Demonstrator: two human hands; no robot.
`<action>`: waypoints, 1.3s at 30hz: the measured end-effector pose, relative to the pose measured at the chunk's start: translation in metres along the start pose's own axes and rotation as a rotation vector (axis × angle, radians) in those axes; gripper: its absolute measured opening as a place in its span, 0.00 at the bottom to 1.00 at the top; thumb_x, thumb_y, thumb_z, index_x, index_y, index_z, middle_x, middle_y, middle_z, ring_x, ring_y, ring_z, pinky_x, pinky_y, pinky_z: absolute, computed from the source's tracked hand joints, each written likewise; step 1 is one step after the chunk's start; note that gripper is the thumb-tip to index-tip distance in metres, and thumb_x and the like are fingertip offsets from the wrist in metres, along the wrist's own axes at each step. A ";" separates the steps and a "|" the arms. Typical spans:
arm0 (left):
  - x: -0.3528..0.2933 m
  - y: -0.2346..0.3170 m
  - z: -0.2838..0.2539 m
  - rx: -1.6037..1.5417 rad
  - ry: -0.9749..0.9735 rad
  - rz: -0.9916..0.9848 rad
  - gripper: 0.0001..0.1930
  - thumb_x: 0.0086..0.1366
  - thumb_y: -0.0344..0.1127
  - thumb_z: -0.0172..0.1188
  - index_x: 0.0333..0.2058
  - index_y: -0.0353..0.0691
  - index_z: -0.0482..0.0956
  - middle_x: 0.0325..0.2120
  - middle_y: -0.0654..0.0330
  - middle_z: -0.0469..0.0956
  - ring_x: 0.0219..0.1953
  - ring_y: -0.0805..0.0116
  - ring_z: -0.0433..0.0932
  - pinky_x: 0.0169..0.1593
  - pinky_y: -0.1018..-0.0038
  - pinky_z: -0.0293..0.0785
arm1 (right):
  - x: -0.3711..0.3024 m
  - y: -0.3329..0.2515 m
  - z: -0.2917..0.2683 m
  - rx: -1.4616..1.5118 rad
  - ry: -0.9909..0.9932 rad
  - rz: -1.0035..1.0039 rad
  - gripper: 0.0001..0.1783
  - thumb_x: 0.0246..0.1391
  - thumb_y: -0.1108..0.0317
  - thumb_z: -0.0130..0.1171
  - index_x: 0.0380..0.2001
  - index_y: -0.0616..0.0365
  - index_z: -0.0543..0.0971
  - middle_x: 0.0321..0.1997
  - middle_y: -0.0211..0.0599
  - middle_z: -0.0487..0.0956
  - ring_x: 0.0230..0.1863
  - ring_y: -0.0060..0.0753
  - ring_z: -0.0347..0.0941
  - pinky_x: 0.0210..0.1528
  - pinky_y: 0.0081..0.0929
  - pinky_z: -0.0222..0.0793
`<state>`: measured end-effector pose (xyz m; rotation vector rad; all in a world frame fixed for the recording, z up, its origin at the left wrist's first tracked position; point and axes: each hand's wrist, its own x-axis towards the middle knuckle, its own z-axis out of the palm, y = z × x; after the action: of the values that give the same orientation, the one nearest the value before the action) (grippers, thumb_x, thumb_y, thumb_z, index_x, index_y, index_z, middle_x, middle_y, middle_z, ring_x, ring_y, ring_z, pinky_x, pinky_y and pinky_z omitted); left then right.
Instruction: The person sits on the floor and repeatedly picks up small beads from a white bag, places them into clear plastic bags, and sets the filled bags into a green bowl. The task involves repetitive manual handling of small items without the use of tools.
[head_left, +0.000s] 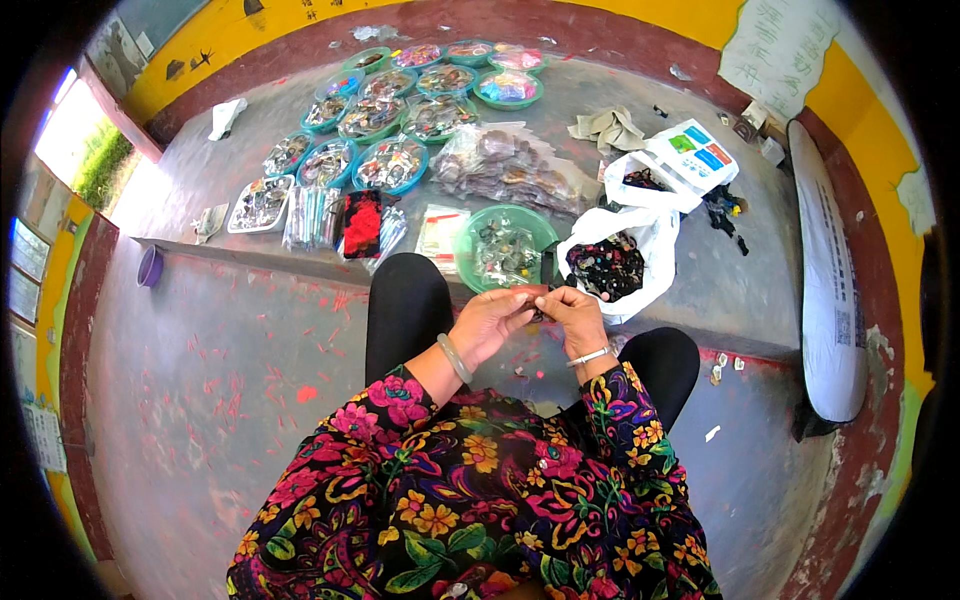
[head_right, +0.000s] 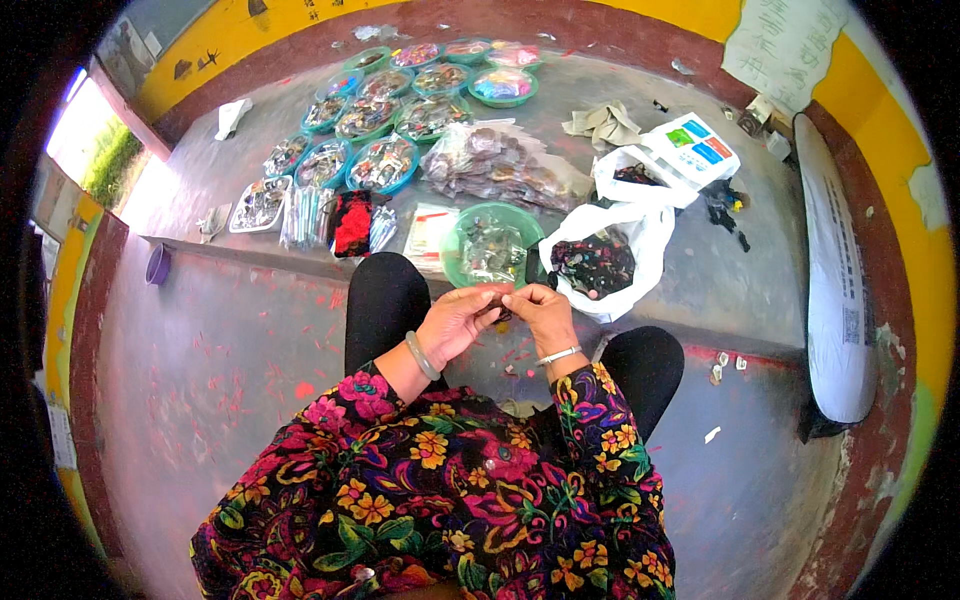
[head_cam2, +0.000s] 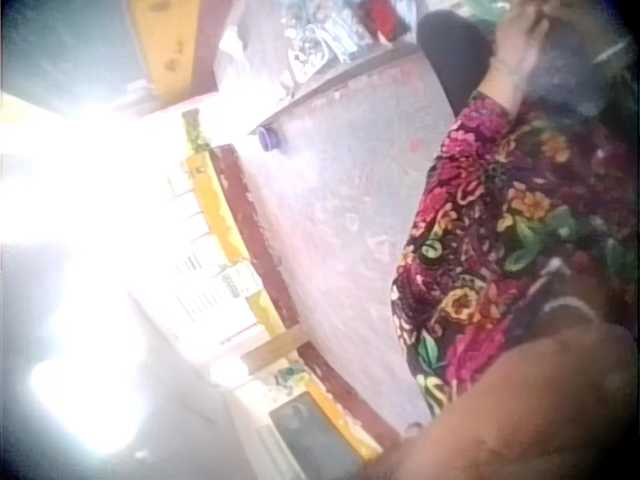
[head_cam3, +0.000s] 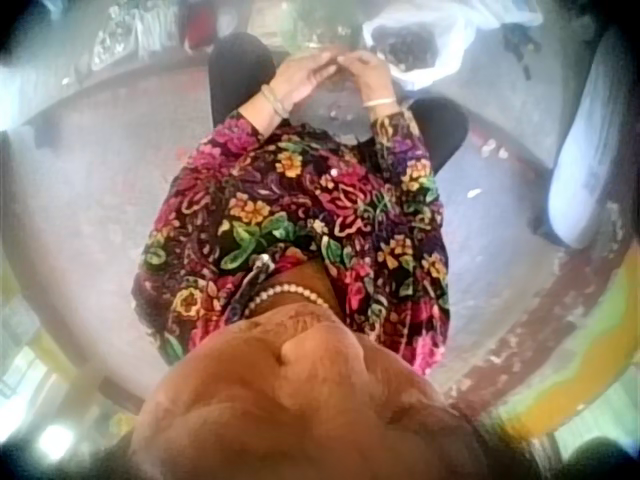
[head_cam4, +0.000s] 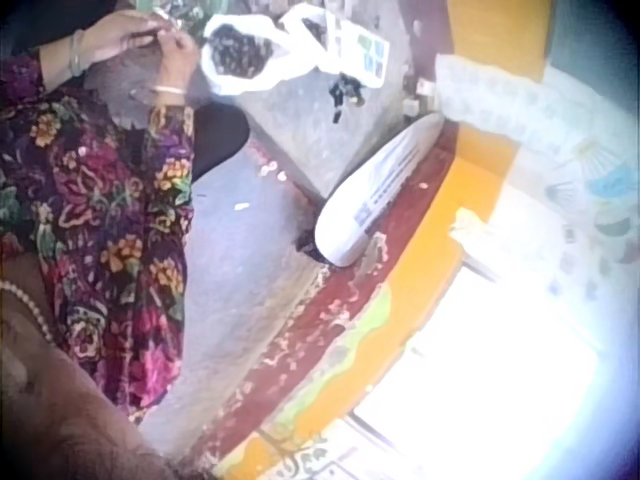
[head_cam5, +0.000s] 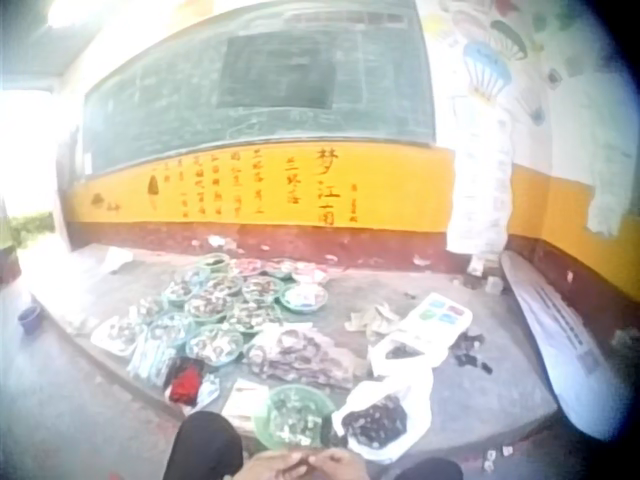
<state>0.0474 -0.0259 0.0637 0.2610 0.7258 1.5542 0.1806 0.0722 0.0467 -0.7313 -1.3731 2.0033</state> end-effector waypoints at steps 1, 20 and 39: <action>0.001 0.001 -0.003 -0.004 -0.003 -0.009 0.13 0.59 0.28 0.52 0.42 0.28 0.71 0.39 0.55 0.74 0.39 0.73 0.74 0.43 0.81 0.74 | 0.001 0.002 -0.001 -0.029 0.003 0.003 0.04 0.45 0.74 0.60 0.23 0.63 0.77 0.22 0.24 0.74 0.23 0.12 0.64 0.26 0.11 0.59; 0.016 -0.012 -0.036 0.083 0.062 0.031 0.11 0.62 0.26 0.46 0.40 0.27 0.71 0.38 0.55 0.74 0.40 0.68 0.74 0.47 0.74 0.72 | 0.004 -0.002 0.014 -0.867 0.296 -0.593 0.03 0.44 0.73 0.56 0.25 0.59 0.76 0.22 0.35 0.73 0.26 0.33 0.70 0.30 0.27 0.65; 0.022 -0.026 -0.041 1.255 -0.010 0.318 0.10 0.59 0.26 0.49 0.40 0.33 0.73 0.33 0.53 0.76 0.36 0.66 0.74 0.41 0.75 0.70 | -0.001 0.003 0.024 -1.265 0.109 -0.764 0.02 0.37 0.71 0.56 0.20 0.54 0.75 0.21 0.32 0.69 0.28 0.36 0.67 0.30 0.33 0.58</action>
<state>0.0419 -0.0177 0.0109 1.3475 1.6433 1.1761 0.1639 0.0561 0.0518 -0.6016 -2.3236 0.3657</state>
